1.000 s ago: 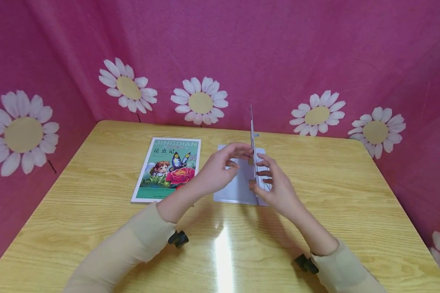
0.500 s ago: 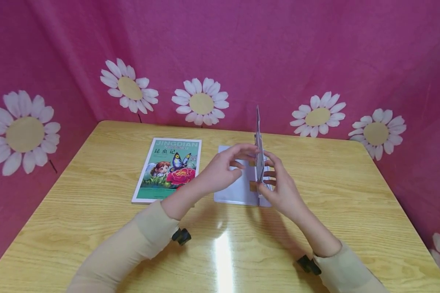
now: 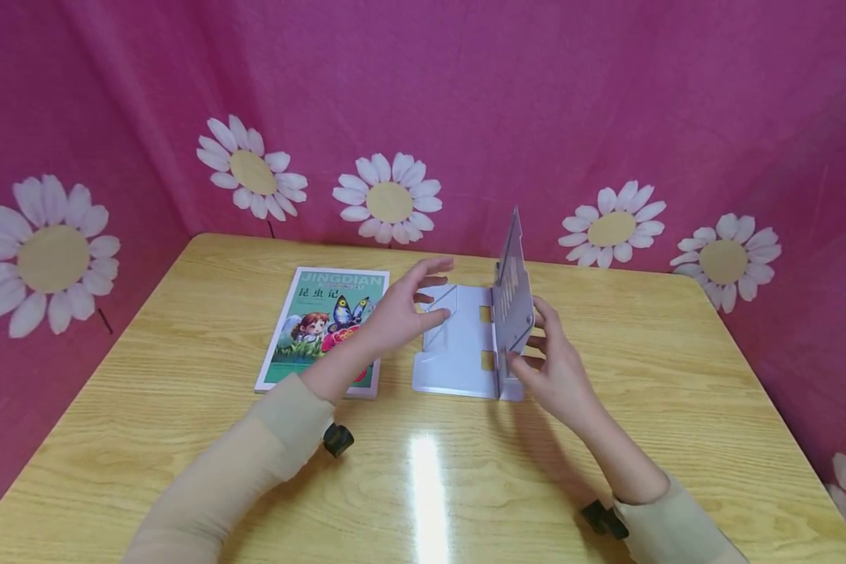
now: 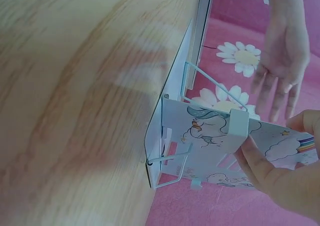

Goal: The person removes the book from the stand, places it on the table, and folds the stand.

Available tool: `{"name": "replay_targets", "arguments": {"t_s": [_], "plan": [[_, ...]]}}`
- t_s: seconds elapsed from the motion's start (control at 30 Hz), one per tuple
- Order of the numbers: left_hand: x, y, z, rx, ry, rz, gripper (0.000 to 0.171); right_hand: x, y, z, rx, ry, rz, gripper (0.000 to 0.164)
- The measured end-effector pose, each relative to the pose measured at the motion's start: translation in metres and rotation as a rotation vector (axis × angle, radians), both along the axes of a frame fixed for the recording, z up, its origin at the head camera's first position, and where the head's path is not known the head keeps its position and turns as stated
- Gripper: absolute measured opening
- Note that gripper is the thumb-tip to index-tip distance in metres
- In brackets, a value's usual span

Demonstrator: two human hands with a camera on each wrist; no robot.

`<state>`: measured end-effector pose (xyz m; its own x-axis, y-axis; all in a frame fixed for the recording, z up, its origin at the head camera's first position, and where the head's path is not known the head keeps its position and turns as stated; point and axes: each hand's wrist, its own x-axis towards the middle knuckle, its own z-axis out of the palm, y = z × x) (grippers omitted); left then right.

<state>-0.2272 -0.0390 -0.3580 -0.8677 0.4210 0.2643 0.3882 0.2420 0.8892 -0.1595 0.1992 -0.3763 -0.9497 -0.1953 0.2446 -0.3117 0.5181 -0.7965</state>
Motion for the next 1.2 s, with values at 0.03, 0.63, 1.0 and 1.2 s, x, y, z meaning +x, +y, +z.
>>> {"name": "replay_targets", "arguments": {"t_s": [0.03,0.63,1.0,1.2], "plan": [[-0.003,-0.001,-0.003,-0.027,0.002,0.002,0.067,0.0,0.001,0.0,-0.002,-0.002,-0.003,0.08],[-0.041,-0.01,-0.044,-0.397,-0.068,-0.102,0.097,0.006,0.009,-0.003,-0.062,0.004,0.011,0.081],[-0.048,-0.014,-0.059,-0.565,-0.093,-0.157,0.099,0.007,0.013,-0.005,-0.058,0.021,0.018,0.082],[-0.049,-0.016,-0.064,-0.593,-0.09,-0.164,0.097,0.007,0.013,-0.005,-0.061,0.011,0.019,0.082]]}}
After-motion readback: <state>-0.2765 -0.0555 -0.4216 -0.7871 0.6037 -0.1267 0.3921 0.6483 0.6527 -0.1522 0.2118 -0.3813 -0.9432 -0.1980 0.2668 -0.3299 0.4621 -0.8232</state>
